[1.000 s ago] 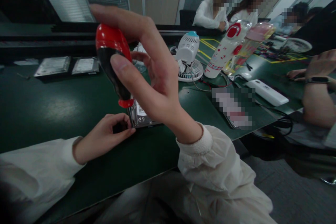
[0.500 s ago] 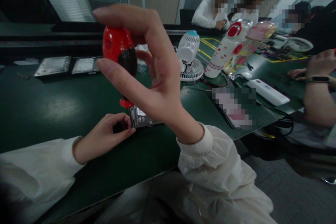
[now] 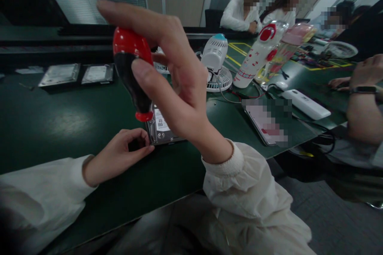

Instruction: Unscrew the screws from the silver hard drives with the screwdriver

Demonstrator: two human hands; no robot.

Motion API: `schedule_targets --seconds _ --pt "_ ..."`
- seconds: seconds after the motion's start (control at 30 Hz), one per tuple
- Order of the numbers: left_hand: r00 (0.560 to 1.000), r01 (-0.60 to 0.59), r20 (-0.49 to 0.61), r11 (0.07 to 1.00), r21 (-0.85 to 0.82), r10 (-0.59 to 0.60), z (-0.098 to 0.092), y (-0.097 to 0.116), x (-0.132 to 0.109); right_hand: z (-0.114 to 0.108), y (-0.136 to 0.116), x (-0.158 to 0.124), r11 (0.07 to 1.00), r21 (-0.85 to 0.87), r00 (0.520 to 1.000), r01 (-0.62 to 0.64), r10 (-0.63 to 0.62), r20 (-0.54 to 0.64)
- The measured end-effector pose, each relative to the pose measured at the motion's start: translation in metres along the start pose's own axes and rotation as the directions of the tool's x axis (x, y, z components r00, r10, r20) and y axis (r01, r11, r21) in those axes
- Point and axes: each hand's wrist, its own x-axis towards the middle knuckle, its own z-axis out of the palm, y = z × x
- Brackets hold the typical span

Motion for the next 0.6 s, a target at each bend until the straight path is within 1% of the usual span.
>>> schedule_targets --seconds 0.03,0.07,0.1,0.13,0.17,0.2,0.23,0.33,0.47,0.5,0.6 --pt "1.000 0.003 0.001 1.000 0.002 -0.003 0.000 0.000 0.000 0.001 0.003 0.000 0.993 0.080 0.996 0.084 -0.085 0.007" --pt "1.000 0.007 -0.002 1.000 0.009 -0.007 0.000 0.000 0.000 0.003 0.007 0.001 0.991 0.104 0.996 0.086 -0.085 -0.017" --pt "1.000 0.010 -0.004 1.000 0.016 -0.010 0.000 -0.001 0.000 0.005 0.010 0.001 0.988 0.114 0.992 0.100 -0.091 -0.082" --pt "1.000 0.010 -0.004 1.000 0.020 -0.010 0.000 -0.001 0.000 0.007 0.013 0.002 0.987 0.094 0.985 0.133 -0.121 -0.122" --pt "1.000 0.009 -0.005 1.000 0.020 -0.009 0.000 -0.001 0.000 0.009 0.015 0.002 0.979 0.060 0.973 0.193 -0.183 -0.140" --pt "1.000 0.006 -0.003 1.000 0.017 -0.006 0.000 -0.001 0.000 0.010 0.017 0.003 0.979 0.032 0.966 0.204 -0.196 -0.169" --pt "1.000 0.002 -0.002 1.000 0.011 -0.002 0.000 -0.001 0.000 0.011 0.018 0.003 0.976 -0.006 0.962 0.216 -0.214 -0.170" --pt "1.000 -0.009 0.003 1.000 0.001 0.009 0.000 -0.001 0.000 0.010 0.020 0.004 0.975 -0.060 0.965 0.214 -0.221 -0.140" --pt "1.000 -0.011 -0.007 1.000 0.014 0.011 0.000 -0.001 0.000 0.006 0.017 0.003 0.982 -0.010 0.980 0.189 -0.189 -0.056" --pt "1.000 -0.011 -0.008 1.000 0.017 0.011 0.000 -0.001 0.000 0.006 0.015 0.002 0.982 -0.033 0.981 0.187 -0.188 -0.053" --pt "1.000 -0.013 -0.002 1.000 0.011 0.013 0.000 -0.001 0.000 0.005 0.009 0.001 0.974 -0.166 0.981 0.153 -0.170 -0.098"
